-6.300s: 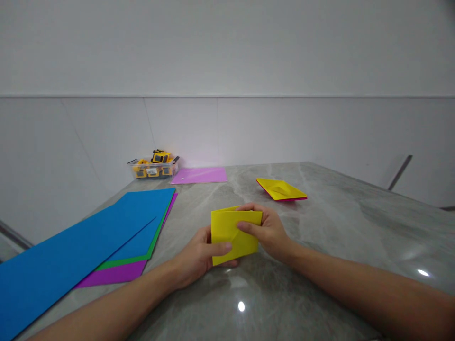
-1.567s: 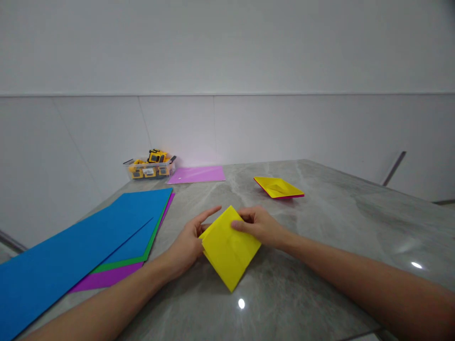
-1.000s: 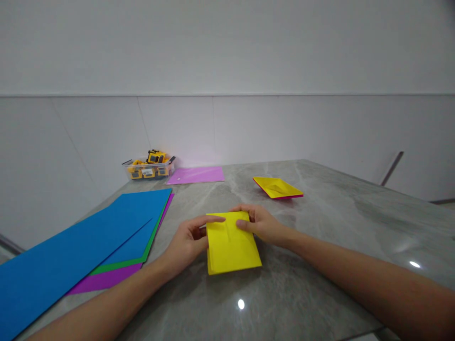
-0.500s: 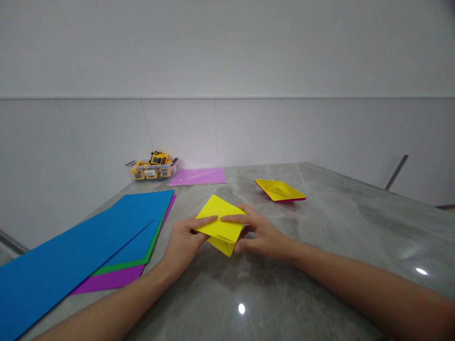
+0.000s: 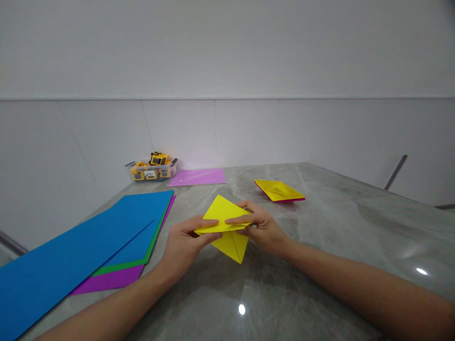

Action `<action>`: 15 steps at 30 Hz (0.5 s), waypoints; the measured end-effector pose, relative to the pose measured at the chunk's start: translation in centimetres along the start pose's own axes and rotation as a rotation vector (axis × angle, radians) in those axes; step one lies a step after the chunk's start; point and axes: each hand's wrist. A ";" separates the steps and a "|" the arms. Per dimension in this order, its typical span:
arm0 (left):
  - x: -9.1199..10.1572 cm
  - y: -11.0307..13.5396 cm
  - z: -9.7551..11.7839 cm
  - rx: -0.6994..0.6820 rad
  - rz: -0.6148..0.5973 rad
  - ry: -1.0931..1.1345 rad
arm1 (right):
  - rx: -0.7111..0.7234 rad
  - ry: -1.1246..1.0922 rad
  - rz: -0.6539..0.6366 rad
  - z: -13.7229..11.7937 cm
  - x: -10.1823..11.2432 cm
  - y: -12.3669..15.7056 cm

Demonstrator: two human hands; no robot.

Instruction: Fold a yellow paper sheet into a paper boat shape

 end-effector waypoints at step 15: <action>-0.2 -0.1 0.2 0.034 -0.079 0.001 | 0.133 0.236 0.011 0.1 -0.1 0.2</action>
Point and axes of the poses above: each hand's wrist, its own y-axis away from the middle knuckle, its own x-axis out of the back of the hand, z = x × y, and after that the axes turned 12 degrees about -x, right-handed
